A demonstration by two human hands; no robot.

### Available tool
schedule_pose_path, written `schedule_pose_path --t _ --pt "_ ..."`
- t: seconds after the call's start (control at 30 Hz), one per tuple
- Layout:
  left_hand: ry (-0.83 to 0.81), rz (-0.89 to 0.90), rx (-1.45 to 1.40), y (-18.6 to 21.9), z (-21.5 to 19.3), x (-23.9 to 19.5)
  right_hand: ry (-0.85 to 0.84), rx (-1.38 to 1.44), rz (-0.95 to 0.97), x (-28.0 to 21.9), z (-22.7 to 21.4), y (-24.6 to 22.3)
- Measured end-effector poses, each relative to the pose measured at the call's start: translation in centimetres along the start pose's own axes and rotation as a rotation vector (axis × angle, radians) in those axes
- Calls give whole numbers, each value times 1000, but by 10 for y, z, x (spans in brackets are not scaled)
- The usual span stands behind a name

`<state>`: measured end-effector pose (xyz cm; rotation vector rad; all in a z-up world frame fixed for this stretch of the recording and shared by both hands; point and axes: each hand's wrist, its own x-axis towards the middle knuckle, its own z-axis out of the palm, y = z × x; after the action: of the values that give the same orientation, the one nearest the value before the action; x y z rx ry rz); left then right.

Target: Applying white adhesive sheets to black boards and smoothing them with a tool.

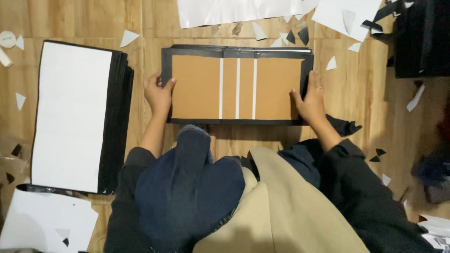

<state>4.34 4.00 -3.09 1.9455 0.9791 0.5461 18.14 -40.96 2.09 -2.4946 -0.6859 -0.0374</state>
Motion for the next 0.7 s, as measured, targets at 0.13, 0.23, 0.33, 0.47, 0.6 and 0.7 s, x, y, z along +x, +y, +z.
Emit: schedule_pose_path --t 0.13,0.23,0.33,0.47,0.6,0.7 --pt "-8 63 2 -11 6 3 -8 23 242 16 13 -21" --pt "-124 -33 -197 19 2 -9 12 2 331 25 1 -40" --pt "-182 -52 -227 25 -2 -7 67 -36 327 20 21 -15" --pt "-224 -75 -167 23 -2 -9 111 -56 271 20 23 -15" --pt "-222 -60 -62 43 -9 -13 69 -82 372 49 5 4" --pt "-233 -86 58 52 -11 -11 148 -178 215 107 1 57"
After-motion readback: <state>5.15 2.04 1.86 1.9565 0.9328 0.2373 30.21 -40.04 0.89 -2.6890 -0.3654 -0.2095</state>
